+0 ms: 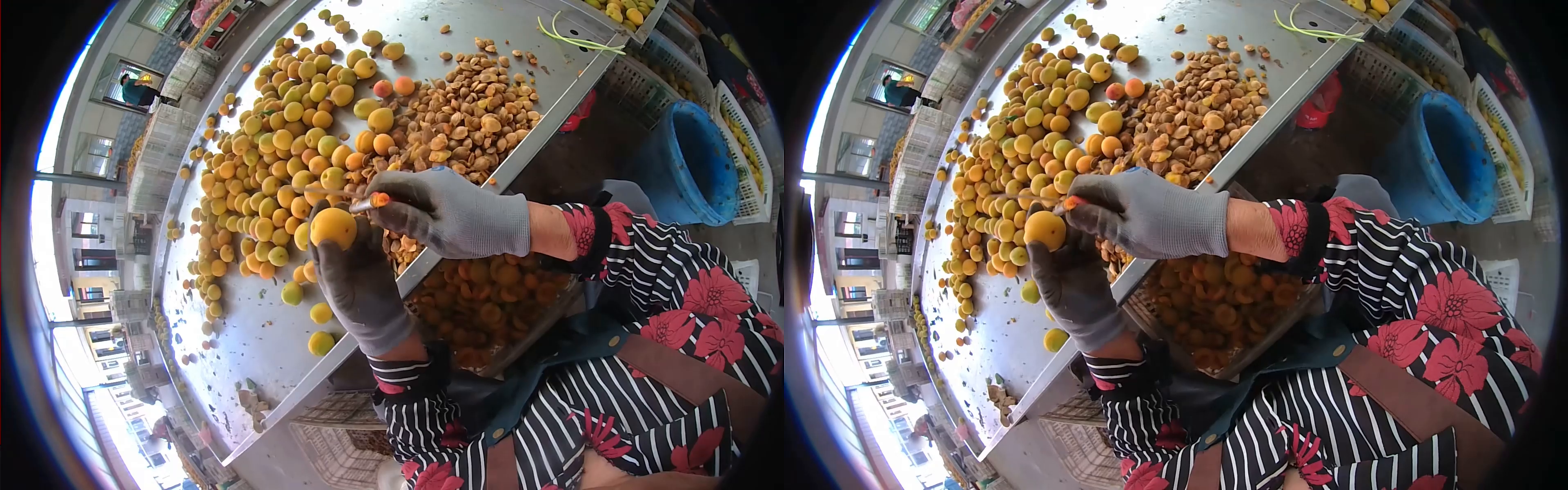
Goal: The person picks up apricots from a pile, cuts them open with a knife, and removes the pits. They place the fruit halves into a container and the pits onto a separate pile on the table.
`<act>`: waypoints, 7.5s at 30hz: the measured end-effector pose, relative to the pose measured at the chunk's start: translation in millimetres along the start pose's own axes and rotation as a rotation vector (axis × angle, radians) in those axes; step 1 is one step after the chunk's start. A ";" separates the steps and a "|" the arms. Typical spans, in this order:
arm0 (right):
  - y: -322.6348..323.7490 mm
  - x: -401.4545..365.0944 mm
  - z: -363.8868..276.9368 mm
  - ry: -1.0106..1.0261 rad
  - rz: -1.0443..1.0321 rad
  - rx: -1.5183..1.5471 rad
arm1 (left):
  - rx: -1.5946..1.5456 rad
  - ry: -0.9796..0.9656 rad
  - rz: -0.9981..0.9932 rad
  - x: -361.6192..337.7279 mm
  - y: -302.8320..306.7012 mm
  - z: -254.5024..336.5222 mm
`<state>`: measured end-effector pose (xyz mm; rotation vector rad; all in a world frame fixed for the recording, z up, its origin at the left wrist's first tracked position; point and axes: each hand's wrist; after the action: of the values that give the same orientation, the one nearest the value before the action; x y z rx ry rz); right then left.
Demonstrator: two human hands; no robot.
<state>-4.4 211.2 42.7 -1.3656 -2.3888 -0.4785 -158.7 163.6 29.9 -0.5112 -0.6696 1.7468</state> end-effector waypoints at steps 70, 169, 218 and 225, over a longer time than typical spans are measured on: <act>1.9 4.6 3.1 -0.728 -0.371 0.920 | 0.466 -0.057 0.066 23.2 21.0 -20.8; -5.6 -32.8 2.9 -0.082 -0.191 -0.172 | 0.079 -0.068 -0.229 -13.2 -10.4 -12.9; 16.4 -23.6 -13.2 -0.346 0.124 0.174 | 0.936 -0.508 -0.072 -12.7 -17.5 27.1; 2.5 -21.1 -5.4 -0.490 -0.110 0.350 | 1.181 -0.812 -0.193 -13.4 -17.8 -0.5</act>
<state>8.5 194.1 38.2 -1.3035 -2.7649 0.2803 -142.1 154.3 41.4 1.0728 -0.0997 1.7924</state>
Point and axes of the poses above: each hand's wrist, its own x-axis towards the middle knuckle, its own y-axis out of the back of the hand, z = x × y, and after that the axes turned 6 degrees about y, right-handed
